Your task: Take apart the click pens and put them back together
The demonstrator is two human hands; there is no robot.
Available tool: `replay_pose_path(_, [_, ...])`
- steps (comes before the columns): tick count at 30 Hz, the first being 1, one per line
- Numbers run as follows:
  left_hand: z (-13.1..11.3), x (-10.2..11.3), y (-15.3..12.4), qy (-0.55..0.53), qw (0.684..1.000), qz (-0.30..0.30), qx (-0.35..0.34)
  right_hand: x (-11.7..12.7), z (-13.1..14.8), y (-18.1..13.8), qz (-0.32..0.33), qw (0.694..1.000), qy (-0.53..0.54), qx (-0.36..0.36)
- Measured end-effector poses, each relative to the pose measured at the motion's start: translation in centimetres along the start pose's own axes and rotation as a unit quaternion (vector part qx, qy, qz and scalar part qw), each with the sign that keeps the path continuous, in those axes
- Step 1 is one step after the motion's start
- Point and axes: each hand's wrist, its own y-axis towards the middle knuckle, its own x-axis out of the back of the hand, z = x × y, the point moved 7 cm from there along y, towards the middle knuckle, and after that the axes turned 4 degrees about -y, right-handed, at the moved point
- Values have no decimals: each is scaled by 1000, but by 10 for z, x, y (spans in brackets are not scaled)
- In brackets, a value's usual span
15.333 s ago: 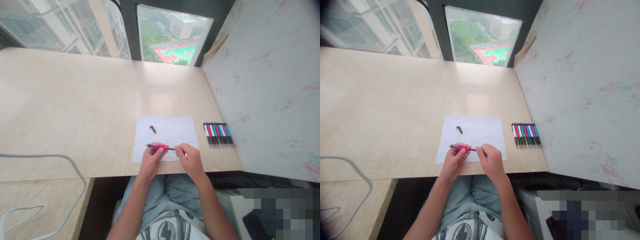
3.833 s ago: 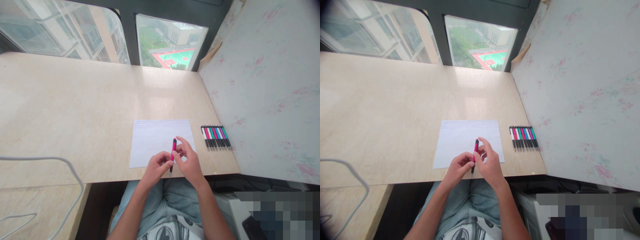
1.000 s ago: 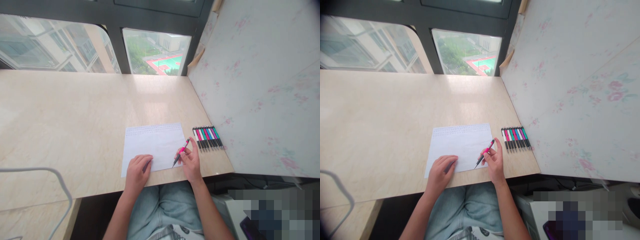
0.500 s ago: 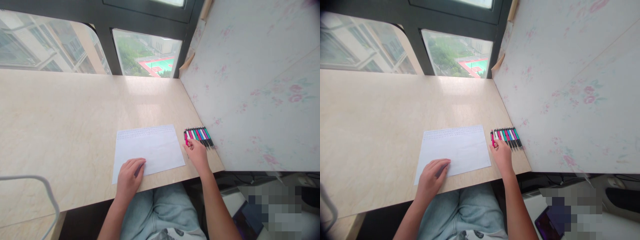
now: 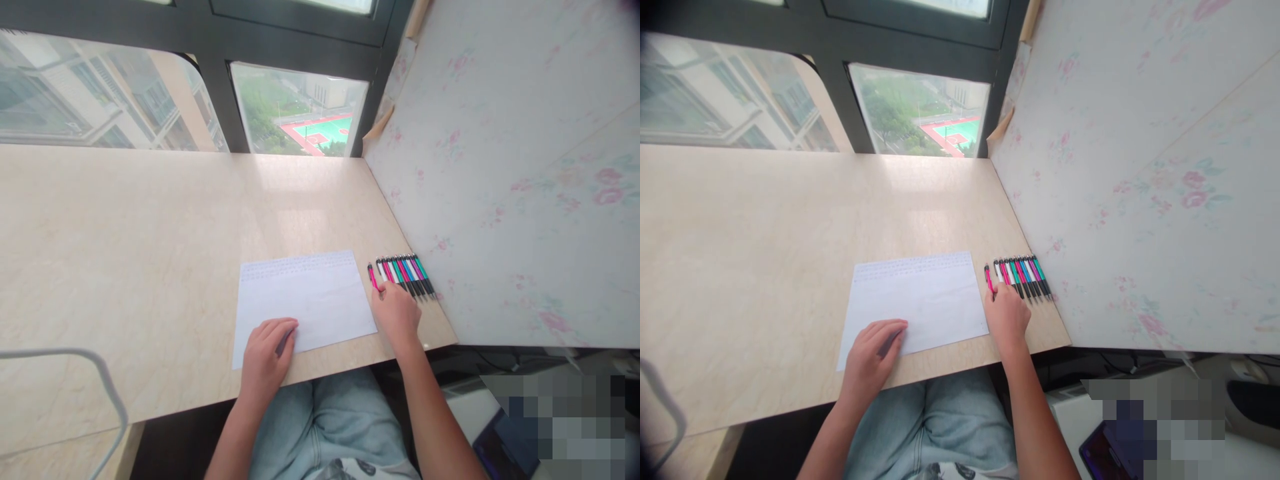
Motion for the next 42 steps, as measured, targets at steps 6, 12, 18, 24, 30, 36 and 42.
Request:
replay_pose_path(6, [1,0,0,-6,1000,5,7,4,0,9,-1,999,-21,-31])
replay_pose_path(12, [1,1,0,-8,1000,2,12,3,-6,13,-4,998,-38,-44])
replay_pose_path(18, [2,0,0,-6,1000,5,15,3,-7,13,-6,998,-35,-47])
replay_pose_path(24, [-1,2,2,-9,1000,-1,12,5,-6,12,-15,999,-27,-39])
replay_pose_path(30, [-2,3,2,-8,1000,-2,12,2,-5,13,-17,998,-24,-48])
replay_pose_path(36, [1,0,1,-3,1000,3,10,0,-7,10,-49,998,24,-13])
replay_pose_path(42, [-3,0,1,4,1000,6,13,-4,44,-45,-119,940,196,253])
